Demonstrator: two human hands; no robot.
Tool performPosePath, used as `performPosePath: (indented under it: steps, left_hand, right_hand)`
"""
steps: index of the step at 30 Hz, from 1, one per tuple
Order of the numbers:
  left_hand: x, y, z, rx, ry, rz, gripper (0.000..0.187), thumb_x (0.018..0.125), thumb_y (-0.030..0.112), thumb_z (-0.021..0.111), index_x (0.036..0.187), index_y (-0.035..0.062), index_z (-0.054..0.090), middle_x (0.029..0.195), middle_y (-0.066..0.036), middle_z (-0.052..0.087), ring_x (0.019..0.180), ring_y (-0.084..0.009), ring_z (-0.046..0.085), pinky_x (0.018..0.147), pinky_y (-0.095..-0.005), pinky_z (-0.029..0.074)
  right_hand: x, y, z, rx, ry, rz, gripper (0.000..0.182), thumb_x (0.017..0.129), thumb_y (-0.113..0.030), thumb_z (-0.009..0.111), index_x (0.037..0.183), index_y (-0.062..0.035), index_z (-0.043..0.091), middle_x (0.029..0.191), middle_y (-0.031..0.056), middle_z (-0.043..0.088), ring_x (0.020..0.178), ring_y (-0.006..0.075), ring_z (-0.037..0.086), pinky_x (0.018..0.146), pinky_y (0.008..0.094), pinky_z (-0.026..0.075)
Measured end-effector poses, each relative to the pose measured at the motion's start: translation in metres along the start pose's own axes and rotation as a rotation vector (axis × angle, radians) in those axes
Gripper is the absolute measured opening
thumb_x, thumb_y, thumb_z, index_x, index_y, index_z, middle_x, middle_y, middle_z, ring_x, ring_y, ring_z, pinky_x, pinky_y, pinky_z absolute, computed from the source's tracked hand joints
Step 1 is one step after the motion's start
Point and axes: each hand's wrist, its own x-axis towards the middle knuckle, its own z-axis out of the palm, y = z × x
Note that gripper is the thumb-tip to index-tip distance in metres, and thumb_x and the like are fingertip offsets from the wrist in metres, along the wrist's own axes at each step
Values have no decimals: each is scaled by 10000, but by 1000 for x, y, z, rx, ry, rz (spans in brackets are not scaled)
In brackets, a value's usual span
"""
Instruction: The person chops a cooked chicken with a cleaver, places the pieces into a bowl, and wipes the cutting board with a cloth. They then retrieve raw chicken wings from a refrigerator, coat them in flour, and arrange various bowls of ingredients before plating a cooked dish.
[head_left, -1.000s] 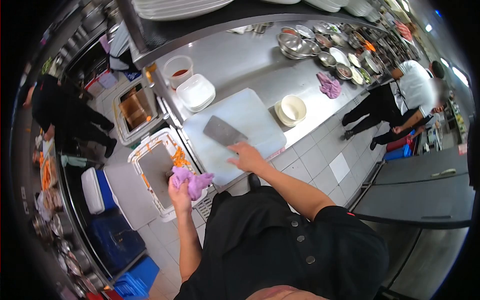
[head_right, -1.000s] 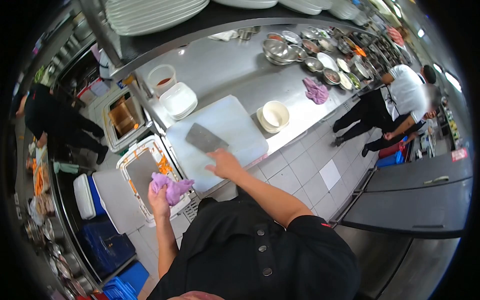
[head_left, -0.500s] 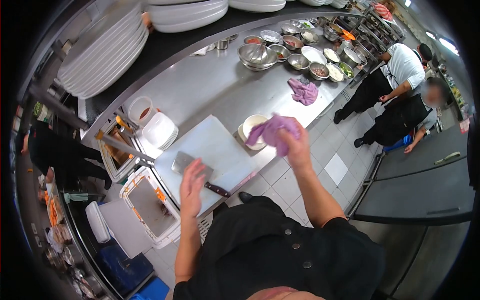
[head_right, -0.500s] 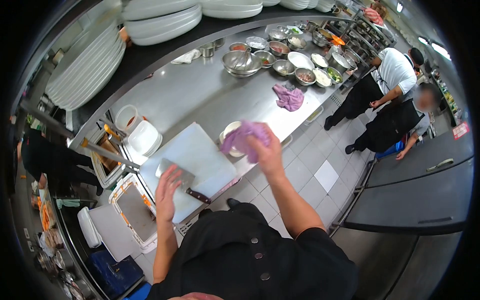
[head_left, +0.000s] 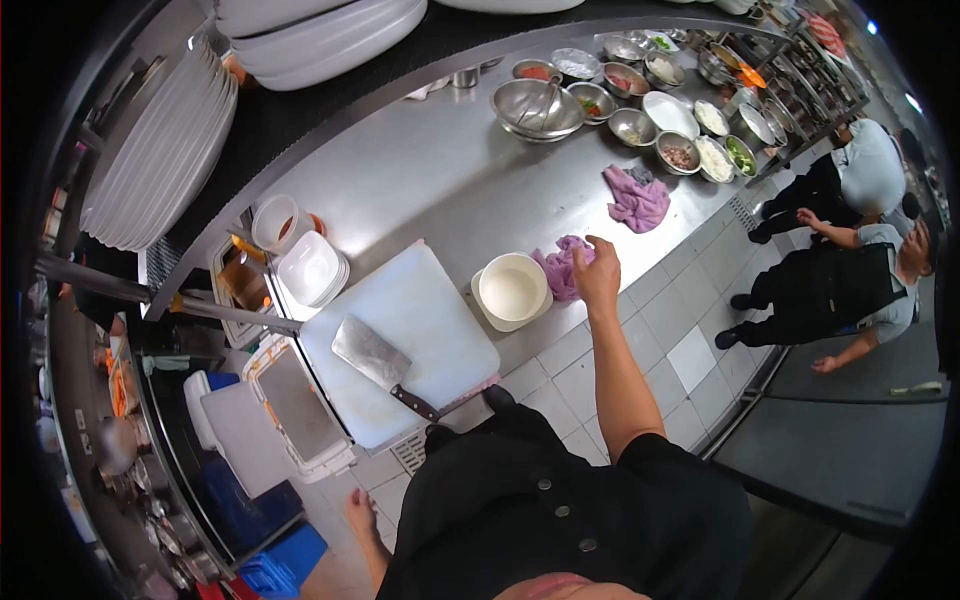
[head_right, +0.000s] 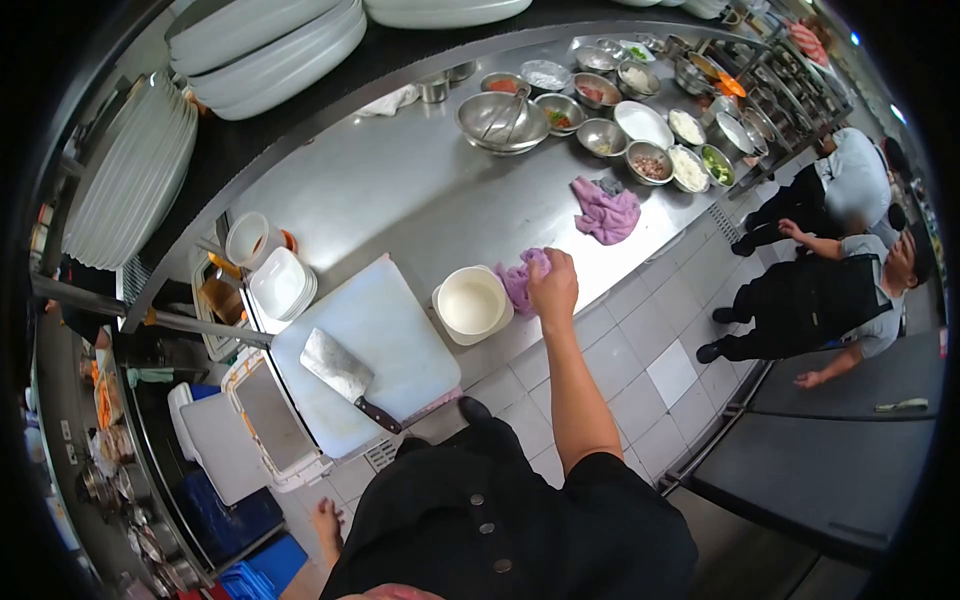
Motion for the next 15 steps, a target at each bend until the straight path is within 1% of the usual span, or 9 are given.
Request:
performPosePath:
  steps: [1, 2, 3, 5, 6, 10, 12, 13, 15]
  left_hand:
    - [-17, -22, -2, -28, 2, -102, 394, 995, 208, 658, 1312, -21, 615, 1056, -94, 687, 764, -173, 663, 535, -324, 509]
    - [-6, -97, -1, -72, 7, -138, 397, 977, 208, 669, 1288, -34, 620, 1024, -103, 683, 739, -186, 661, 525, -338, 517]
    - [-14, -129, 3, -116, 15, -174, 401, 959, 208, 679, 1264, -46, 625, 993, -112, 678, 715, -199, 658, 515, -352, 525]
    - [-50, -158, 1, 8, -6, -323, 424, 947, 219, 689, 1272, -46, 623, 1000, -124, 682, 727, -215, 665, 524, -365, 536]
    - [-65, -172, 6, 19, -9, -375, 435, 942, 224, 694, 1275, -46, 622, 1004, -130, 684, 734, -223, 669, 529, -372, 542]
    - [-95, -212, 5, -13, -9, -421, 480, 919, 245, 714, 1289, -45, 617, 1018, -154, 692, 759, -254, 683, 547, -398, 564]
    - [-95, -234, -4, -52, 23, -414, 503, 908, 255, 724, 1296, -45, 615, 1025, -166, 696, 772, -270, 690, 556, -411, 575]
    - [-91, -247, -12, -74, 53, -412, 514, 902, 260, 729, 1300, -45, 614, 1029, -172, 698, 778, -278, 694, 561, -418, 581]
    - [-84, -281, -29, -125, 124, -414, 538, 891, 271, 739, 1307, -45, 611, 1036, -184, 701, 791, -294, 701, 570, -431, 592]
  right_hand:
    - [-5, -13, 1, 108, 78, -118, 302, 909, -174, 742, 1157, -6, 704, 1118, 199, 695, 1036, 379, 683, 900, 455, 543]
    - [-10, -26, 6, 204, 103, -192, 247, 886, -95, 748, 1102, 13, 694, 1076, 192, 699, 972, 362, 690, 850, 438, 546]
    - [-17, -44, 5, 206, 91, -198, 247, 886, -95, 748, 1102, 13, 694, 1076, 192, 699, 972, 362, 690, 850, 438, 546]
    - [-34, -82, 1, 310, -32, -323, 209, 891, -56, 745, 1082, 22, 709, 1005, 166, 721, 918, 286, 716, 805, 373, 556]
    - [-44, -95, 6, 345, -72, -340, 192, 893, -53, 740, 1068, 23, 713, 958, 154, 726, 878, 274, 717, 790, 373, 556]
    - [-113, -166, 6, 513, -234, -461, 185, 876, -48, 736, 1046, 17, 708, 944, 176, 713, 864, 341, 711, 776, 404, 556]
    - [-163, -203, 6, 535, -511, -550, 191, 886, -65, 728, 1058, 13, 704, 968, 168, 715, 883, 351, 705, 802, 410, 552]
    - [-190, -218, 11, 555, -553, -590, 191, 886, -65, 728, 1058, 13, 704, 968, 168, 715, 883, 351, 705, 802, 410, 552]
    - [-252, -250, 23, 455, -863, -692, 216, 905, -98, 729, 1097, 1, 716, 953, 160, 722, 874, 331, 708, 809, 389, 551]
